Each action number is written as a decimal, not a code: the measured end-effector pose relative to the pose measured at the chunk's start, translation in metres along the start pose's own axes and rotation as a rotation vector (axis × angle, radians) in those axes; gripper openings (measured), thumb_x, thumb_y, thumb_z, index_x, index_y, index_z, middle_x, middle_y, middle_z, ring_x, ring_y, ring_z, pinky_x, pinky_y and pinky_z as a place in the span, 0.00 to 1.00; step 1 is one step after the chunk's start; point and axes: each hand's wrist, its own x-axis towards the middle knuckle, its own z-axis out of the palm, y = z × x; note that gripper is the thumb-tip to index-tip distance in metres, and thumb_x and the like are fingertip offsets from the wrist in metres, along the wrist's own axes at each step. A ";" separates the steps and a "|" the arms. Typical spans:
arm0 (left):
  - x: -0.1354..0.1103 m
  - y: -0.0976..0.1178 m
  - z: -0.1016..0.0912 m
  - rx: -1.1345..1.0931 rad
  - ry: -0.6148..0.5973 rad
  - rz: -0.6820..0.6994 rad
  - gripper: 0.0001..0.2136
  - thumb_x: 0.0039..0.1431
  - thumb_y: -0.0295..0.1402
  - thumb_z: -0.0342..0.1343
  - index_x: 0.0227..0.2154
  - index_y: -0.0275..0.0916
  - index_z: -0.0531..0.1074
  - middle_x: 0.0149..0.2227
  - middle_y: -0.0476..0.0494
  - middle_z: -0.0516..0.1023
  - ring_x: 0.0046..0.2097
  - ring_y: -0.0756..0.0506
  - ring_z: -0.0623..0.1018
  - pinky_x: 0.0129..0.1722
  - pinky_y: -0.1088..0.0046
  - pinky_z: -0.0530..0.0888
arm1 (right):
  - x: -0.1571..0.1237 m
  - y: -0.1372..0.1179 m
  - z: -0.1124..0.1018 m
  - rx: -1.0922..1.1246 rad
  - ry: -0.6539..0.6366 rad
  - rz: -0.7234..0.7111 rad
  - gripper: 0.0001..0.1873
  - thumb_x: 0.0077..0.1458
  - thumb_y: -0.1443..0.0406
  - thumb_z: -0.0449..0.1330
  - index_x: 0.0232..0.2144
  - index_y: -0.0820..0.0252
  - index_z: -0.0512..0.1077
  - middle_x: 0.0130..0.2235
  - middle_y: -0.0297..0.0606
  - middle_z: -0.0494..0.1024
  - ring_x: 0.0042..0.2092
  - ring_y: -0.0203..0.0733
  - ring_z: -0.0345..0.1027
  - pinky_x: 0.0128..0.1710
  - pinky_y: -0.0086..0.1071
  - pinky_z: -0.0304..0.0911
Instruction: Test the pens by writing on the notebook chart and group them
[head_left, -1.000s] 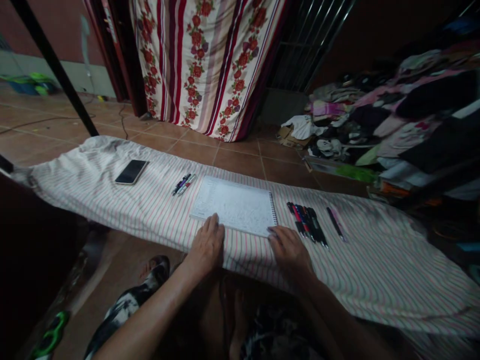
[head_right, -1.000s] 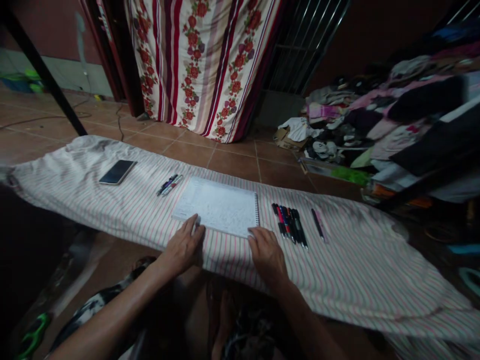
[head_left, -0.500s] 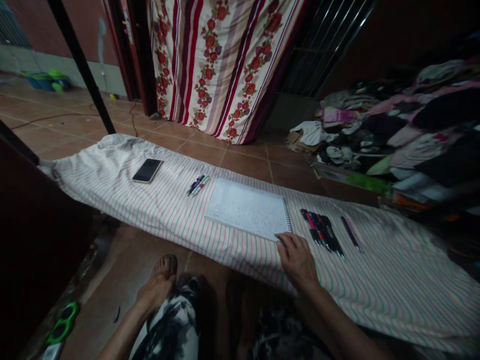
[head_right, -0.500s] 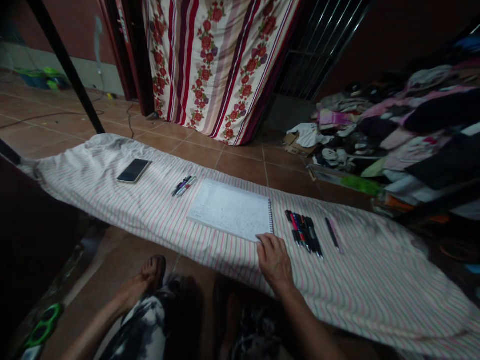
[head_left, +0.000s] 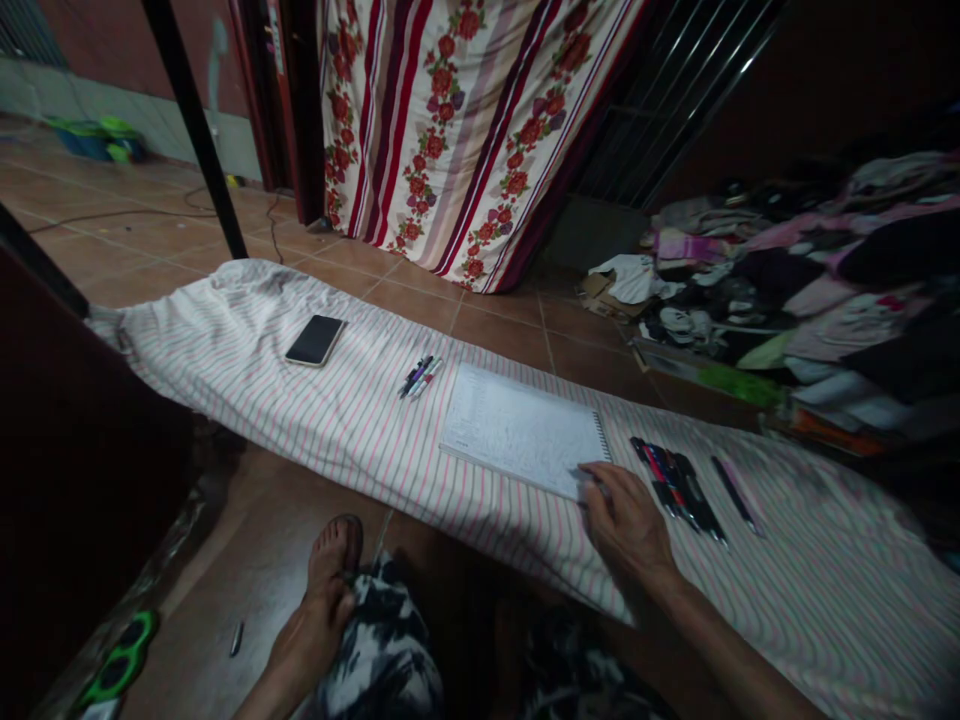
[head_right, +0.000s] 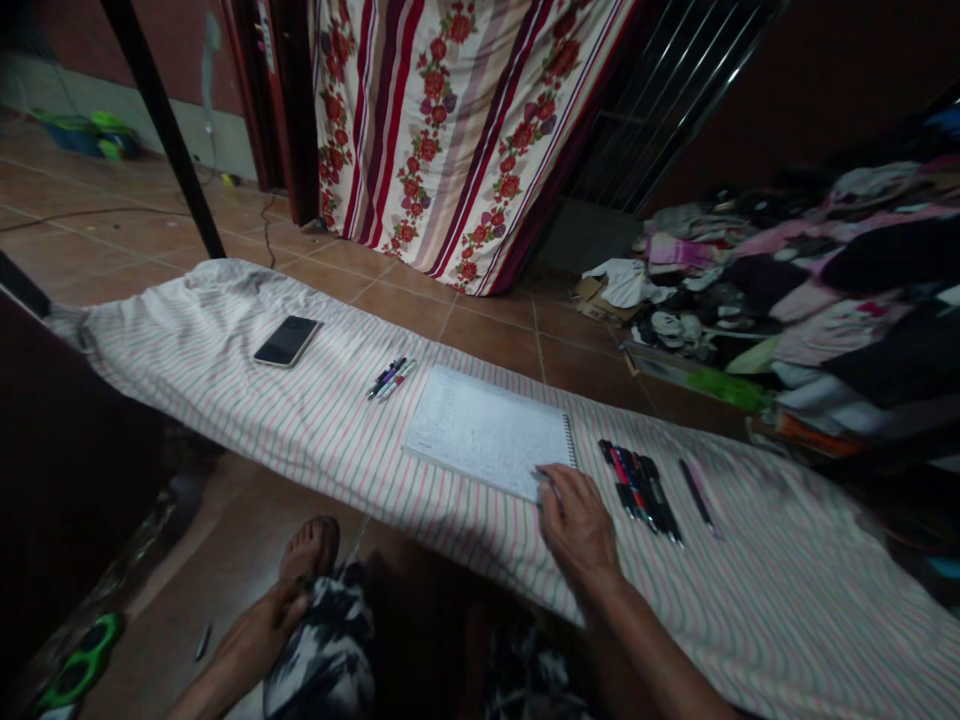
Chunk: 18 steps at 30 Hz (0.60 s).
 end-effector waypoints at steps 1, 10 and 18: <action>0.002 0.000 0.001 -0.007 -0.042 -0.035 0.17 0.60 0.34 0.40 0.36 0.37 0.74 0.44 0.39 0.77 0.45 0.43 0.77 0.44 0.70 0.69 | 0.012 -0.009 0.003 0.032 -0.008 -0.018 0.11 0.57 0.67 0.49 0.41 0.61 0.68 0.40 0.45 0.73 0.44 0.46 0.66 0.46 0.42 0.64; -0.002 -0.016 -0.001 0.074 -0.111 -0.070 0.15 0.54 0.21 0.41 0.29 0.39 0.73 0.33 0.46 0.79 0.38 0.47 0.77 0.35 0.76 0.67 | 0.118 -0.100 0.067 0.331 -0.094 -0.073 0.14 0.55 0.70 0.46 0.41 0.61 0.69 0.41 0.45 0.72 0.44 0.42 0.67 0.45 0.35 0.63; 0.007 -0.032 0.009 -0.132 -0.035 -0.048 0.13 0.59 0.33 0.43 0.34 0.41 0.74 0.38 0.48 0.79 0.42 0.48 0.77 0.42 0.79 0.68 | 0.164 -0.136 0.124 0.301 -0.317 0.132 0.14 0.54 0.71 0.47 0.37 0.61 0.71 0.39 0.41 0.74 0.43 0.40 0.66 0.47 0.31 0.59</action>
